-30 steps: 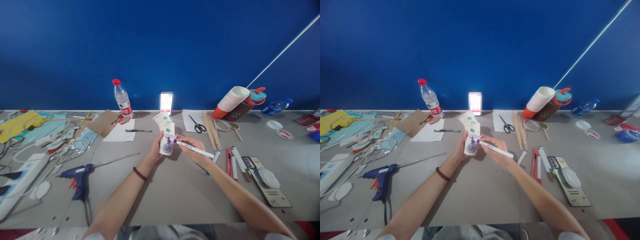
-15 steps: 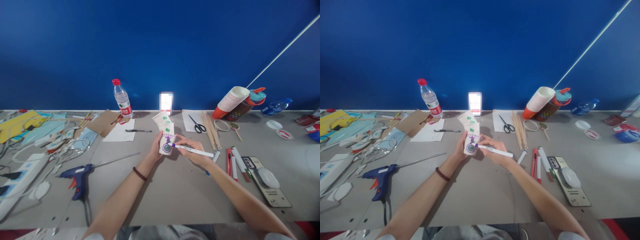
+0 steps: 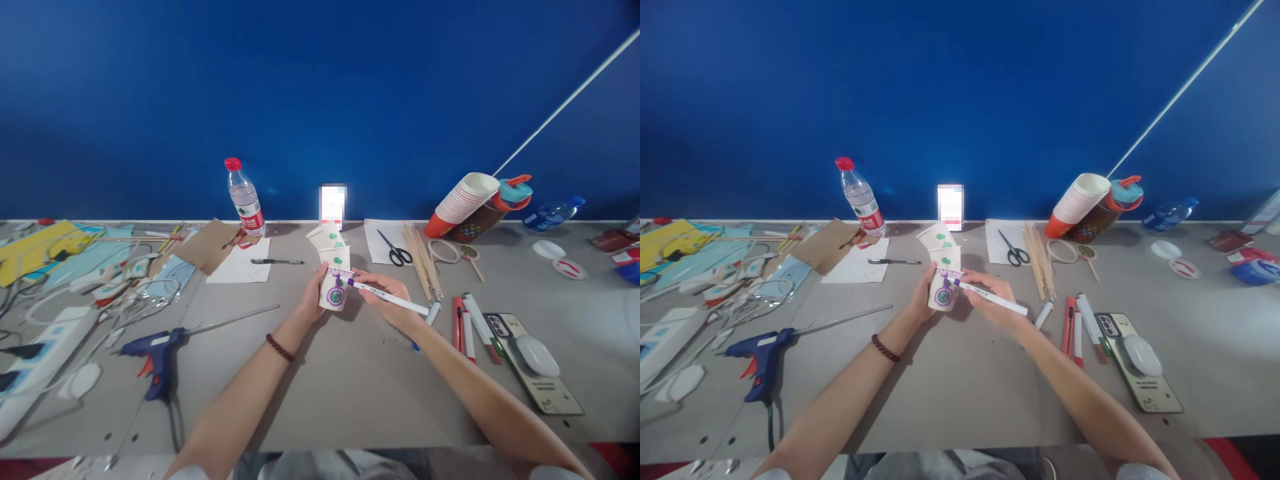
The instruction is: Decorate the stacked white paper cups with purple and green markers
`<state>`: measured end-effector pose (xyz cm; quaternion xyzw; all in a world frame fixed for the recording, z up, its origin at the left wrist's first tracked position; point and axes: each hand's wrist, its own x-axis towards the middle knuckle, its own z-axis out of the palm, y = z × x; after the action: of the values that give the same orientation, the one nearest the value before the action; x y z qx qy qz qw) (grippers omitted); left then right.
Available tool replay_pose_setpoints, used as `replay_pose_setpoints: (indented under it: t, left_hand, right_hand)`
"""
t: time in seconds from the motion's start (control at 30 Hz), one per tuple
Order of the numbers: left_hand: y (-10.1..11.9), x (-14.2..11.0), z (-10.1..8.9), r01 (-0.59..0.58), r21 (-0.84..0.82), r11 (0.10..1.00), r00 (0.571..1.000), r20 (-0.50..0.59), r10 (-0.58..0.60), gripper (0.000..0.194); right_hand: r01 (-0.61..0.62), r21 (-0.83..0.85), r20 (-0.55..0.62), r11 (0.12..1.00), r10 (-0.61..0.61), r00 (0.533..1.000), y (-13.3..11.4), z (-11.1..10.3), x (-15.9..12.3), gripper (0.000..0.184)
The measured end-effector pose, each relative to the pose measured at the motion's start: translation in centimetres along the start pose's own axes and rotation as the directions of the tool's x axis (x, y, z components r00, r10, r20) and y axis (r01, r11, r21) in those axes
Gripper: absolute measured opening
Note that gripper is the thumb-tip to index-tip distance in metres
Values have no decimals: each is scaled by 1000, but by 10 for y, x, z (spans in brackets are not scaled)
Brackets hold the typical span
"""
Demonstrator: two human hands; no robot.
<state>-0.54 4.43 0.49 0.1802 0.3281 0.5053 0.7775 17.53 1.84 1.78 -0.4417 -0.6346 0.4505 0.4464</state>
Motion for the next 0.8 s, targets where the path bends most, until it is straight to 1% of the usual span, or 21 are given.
replay_pose_setpoints:
  t: [0.13, 0.23, 0.43, 0.5, 0.6, 0.8]
  left_hand:
    - [-2, 2, -3, -26, 24, 999, 999, 19, 26, 39]
    - [-3, 3, -4, -40, 26, 999, 999, 11, 40, 39]
    - [-3, 4, -3, -60, 2, 998, 998, 11, 60, 38]
    - [-3, 4, -3, -58, 1, 998, 998, 7, 58, 38]
    - [-3, 3, -4, -46, 10, 999, 999, 12, 45, 39]
    - [-2, 2, -3, 5, -5, 1000, 1000, 26, -5, 35]
  right_hand:
    - [18, -30, 31, 999, -17, 999, -4, 0, 0, 17]
    - [11, -60, 53, 998, -8, 999, -9, 0, -1, 16]
    - [19, -57, 85, 998, -14, 996, -16, 0, -2, 19]
    - [8, -57, 81, 998, -3, 997, -16, 0, -2, 19]
    - [-11, -49, 43, 999, 13, 999, -13, 0, -1, 18]
    - [12, -26, 7, 1000, -11, 1000, -2, 1, 0, 22]
